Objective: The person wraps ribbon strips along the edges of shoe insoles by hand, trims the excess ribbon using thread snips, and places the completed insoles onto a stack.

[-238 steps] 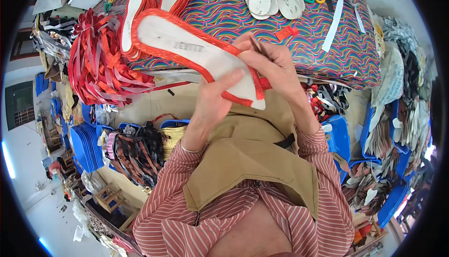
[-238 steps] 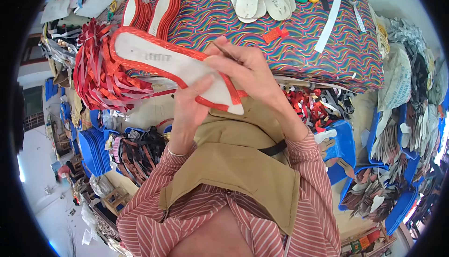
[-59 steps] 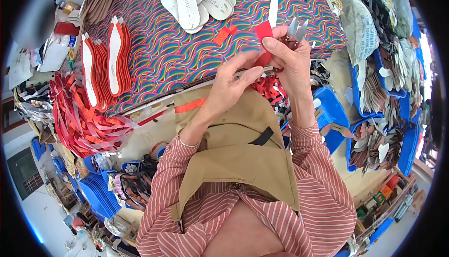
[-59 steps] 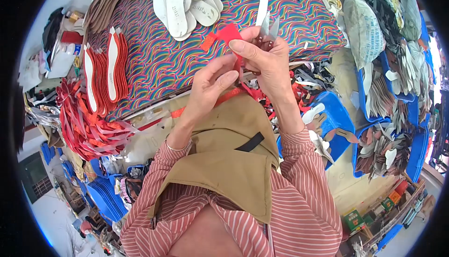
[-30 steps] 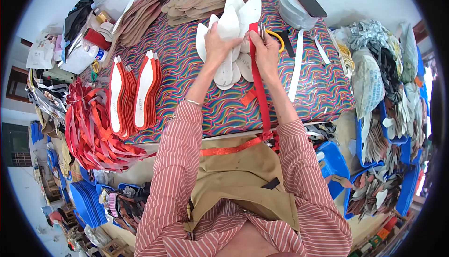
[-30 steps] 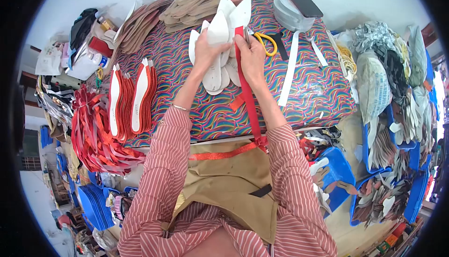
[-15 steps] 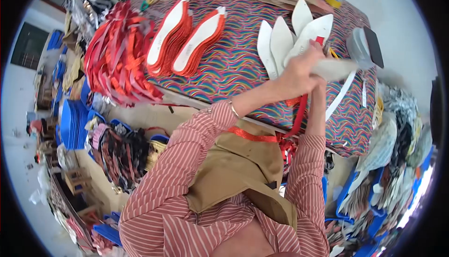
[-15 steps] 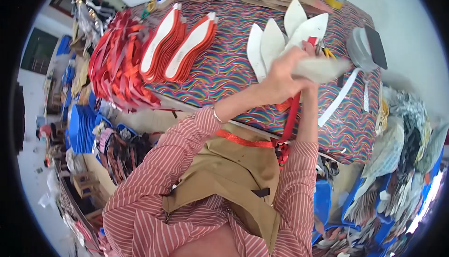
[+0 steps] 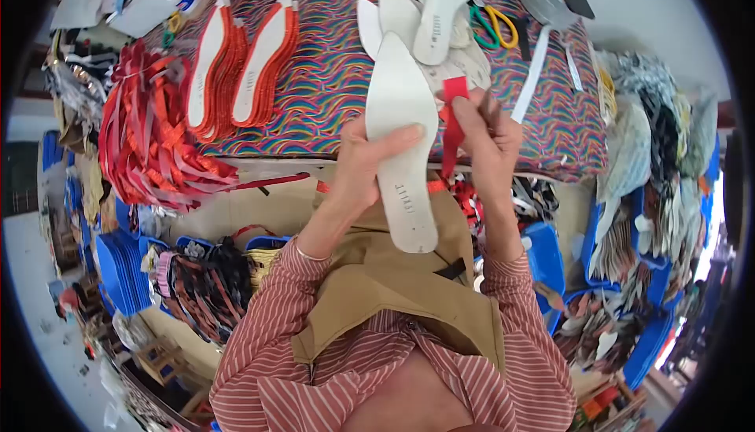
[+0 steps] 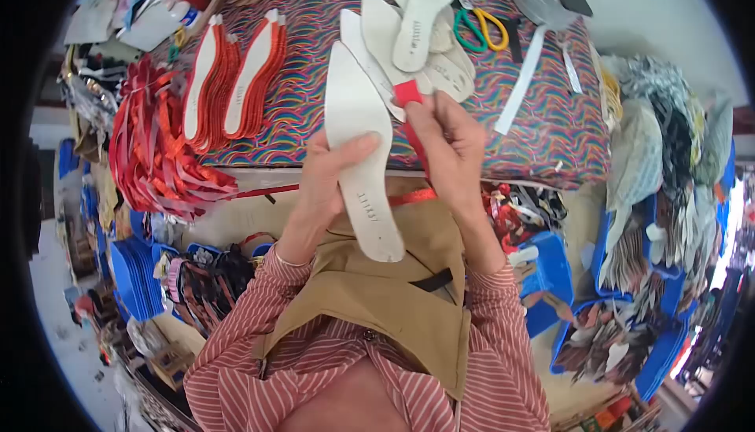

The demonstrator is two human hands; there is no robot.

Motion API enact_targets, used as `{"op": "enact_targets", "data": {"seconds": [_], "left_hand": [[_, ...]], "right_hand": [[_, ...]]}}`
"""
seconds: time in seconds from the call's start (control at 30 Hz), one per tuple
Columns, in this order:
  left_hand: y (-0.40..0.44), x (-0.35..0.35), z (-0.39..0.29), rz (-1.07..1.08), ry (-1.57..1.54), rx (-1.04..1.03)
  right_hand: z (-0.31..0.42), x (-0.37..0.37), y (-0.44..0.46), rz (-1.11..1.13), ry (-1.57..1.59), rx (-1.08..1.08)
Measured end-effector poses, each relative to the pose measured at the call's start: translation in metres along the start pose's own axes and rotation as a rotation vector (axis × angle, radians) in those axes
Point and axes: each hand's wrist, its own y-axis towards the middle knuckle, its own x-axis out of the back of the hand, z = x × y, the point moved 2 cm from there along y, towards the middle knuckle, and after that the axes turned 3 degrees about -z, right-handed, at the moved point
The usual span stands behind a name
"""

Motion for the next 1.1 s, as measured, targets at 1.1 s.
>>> {"op": "enact_targets", "data": {"seconds": [1.1], "left_hand": [[-0.023, -0.013, 0.003, 0.213, 0.256, -0.082]], "right_hand": [[0.028, 0.027, -0.003, 0.158, 0.129, -0.175]]}}
